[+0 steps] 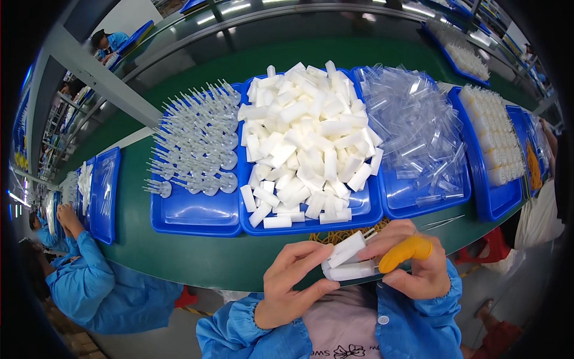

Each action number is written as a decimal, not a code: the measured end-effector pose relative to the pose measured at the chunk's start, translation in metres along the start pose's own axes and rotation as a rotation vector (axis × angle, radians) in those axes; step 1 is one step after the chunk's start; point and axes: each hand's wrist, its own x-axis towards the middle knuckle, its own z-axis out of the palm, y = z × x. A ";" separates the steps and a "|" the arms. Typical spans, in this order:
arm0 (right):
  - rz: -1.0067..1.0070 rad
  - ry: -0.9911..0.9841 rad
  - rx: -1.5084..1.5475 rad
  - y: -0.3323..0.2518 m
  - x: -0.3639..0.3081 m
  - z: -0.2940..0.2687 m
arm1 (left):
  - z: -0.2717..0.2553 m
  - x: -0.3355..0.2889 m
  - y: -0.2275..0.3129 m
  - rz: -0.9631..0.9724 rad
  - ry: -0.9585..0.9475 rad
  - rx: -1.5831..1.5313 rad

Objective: The person inserts white foam plugs into clear plastic tubes and secures them with yellow rubber bands. The person works at a green table with blue trays containing the components and finished items.

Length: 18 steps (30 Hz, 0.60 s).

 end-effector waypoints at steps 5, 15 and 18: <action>-0.003 0.131 0.241 0.004 -0.004 0.017 | -0.001 -0.001 -0.004 -0.002 -0.026 -0.046; 0.008 0.208 0.044 0.011 -0.004 0.003 | 0.000 -0.004 -0.014 0.001 0.123 -0.197; 0.087 0.262 0.094 0.010 -0.004 0.006 | -0.004 -0.001 -0.011 0.057 0.117 -0.144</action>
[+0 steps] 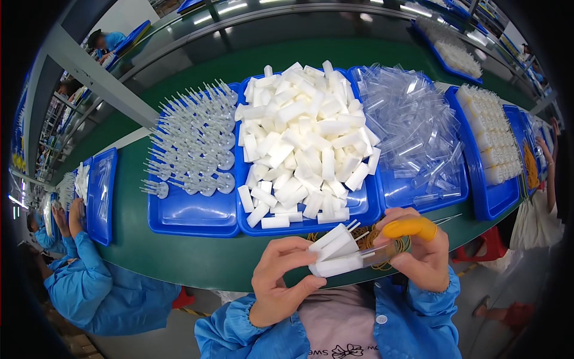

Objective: The person inserts white foam plugs into clear plastic tubes and secures them with yellow rubber bands. The person works at a green table with blue trays containing the components and finished items.

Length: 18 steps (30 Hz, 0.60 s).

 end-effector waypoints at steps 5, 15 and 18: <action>-0.071 0.075 -0.101 0.004 0.001 0.001 | 0.002 0.000 0.004 0.079 -0.041 0.199; -0.119 0.116 -0.119 0.008 0.002 0.005 | 0.001 0.003 0.005 0.092 -0.166 0.314; -0.117 0.128 -0.076 0.007 0.001 0.005 | 0.003 0.004 0.009 0.122 -0.180 0.361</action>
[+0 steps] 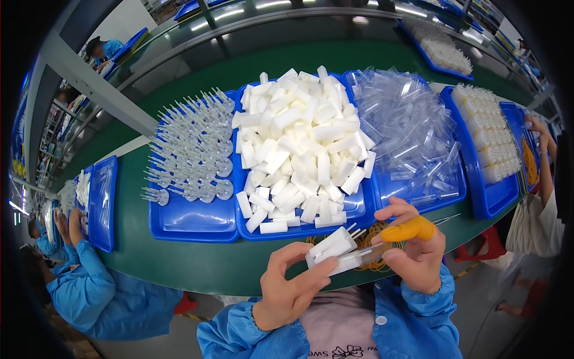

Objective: The person inserts white foam plugs into clear plastic tubes and secures them with yellow rubber bands. The person works at a green table with blue trays containing the components and finished items.

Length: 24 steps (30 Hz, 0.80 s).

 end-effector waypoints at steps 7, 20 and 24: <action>0.163 0.039 0.280 0.004 -0.004 0.009 | -0.001 0.001 0.006 0.023 -0.041 0.076; 0.135 0.065 0.162 0.005 -0.009 0.007 | -0.002 0.010 -0.003 -0.020 -0.180 -0.057; 0.146 0.075 0.173 0.005 -0.008 0.005 | 0.001 0.012 -0.002 -0.008 -0.200 -0.048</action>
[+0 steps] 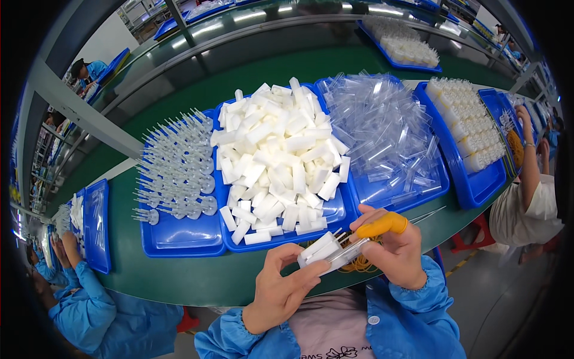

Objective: The person inserts white foam plugs into clear plastic tubes and secures them with yellow rubber bands. The person works at a green table with blue trays containing the components and finished items.

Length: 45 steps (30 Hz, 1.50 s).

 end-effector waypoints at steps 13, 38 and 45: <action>-0.062 0.053 -0.218 0.003 -0.002 -0.004 | 0.012 0.002 -0.005 -0.203 0.338 -0.398; -0.141 -0.118 -0.180 0.010 -0.008 0.007 | 0.015 -0.012 -0.008 -0.206 0.314 -0.727; -0.130 -0.150 -0.216 0.006 -0.002 -0.004 | 0.017 -0.009 -0.014 -0.265 0.274 -0.775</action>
